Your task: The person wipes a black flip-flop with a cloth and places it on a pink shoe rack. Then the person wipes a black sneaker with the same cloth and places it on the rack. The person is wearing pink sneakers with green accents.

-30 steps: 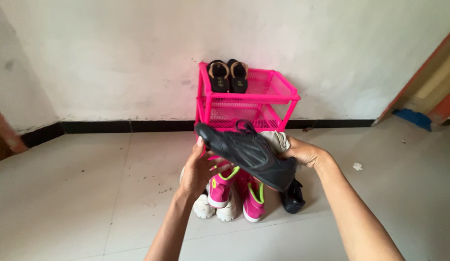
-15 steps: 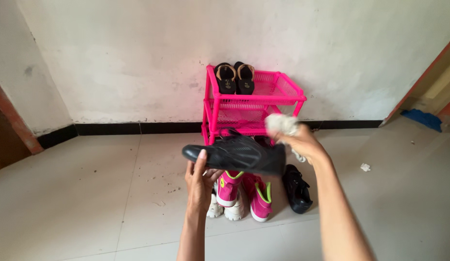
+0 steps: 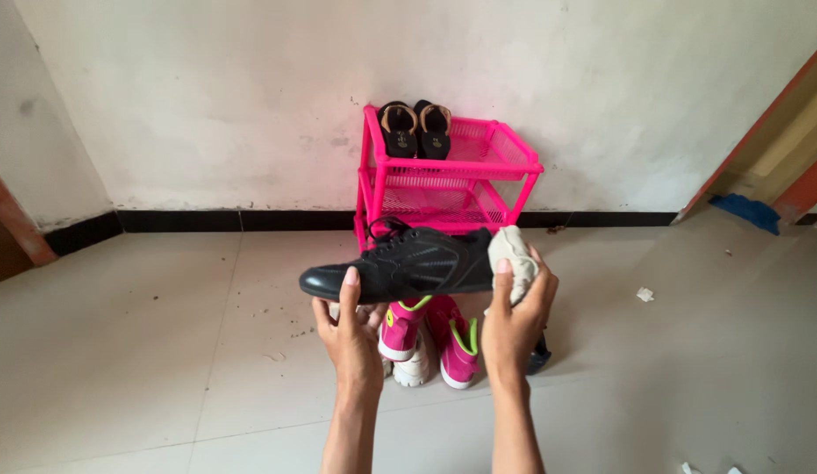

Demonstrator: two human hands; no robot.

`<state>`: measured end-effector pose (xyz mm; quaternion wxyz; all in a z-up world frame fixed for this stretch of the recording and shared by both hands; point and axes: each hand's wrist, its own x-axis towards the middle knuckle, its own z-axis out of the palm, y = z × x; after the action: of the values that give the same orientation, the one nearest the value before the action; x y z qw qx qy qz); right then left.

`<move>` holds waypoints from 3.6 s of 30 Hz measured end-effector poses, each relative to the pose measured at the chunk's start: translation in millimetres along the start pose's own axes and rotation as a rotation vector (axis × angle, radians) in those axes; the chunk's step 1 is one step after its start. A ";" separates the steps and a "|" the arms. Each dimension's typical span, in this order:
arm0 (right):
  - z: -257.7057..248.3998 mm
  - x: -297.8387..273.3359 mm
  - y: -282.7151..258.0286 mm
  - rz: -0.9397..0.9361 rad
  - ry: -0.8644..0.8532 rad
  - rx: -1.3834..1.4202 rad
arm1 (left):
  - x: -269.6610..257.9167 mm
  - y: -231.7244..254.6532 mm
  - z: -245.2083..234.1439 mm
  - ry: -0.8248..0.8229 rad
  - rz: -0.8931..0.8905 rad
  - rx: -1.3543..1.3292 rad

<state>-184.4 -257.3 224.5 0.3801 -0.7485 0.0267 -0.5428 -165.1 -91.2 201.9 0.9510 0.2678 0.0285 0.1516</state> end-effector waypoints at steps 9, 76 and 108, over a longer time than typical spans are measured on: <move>13.3 -23.9 -74.1 -0.049 -0.148 0.048 | -10.1 -8.3 10.5 0.038 0.062 0.039; -40.8 5.4 -94.1 -0.160 0.027 -0.139 | -29.5 6.6 15.0 -0.270 -0.274 -0.495; -33.6 -2.4 -91.4 -0.242 -0.137 -0.031 | -29.1 24.9 28.3 -0.106 -0.335 -0.280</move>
<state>-247.4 -209.5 281.3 0.3013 -0.7872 -0.0815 -0.5319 -195.8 -94.0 238.3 0.9910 0.1321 0.0013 -0.0203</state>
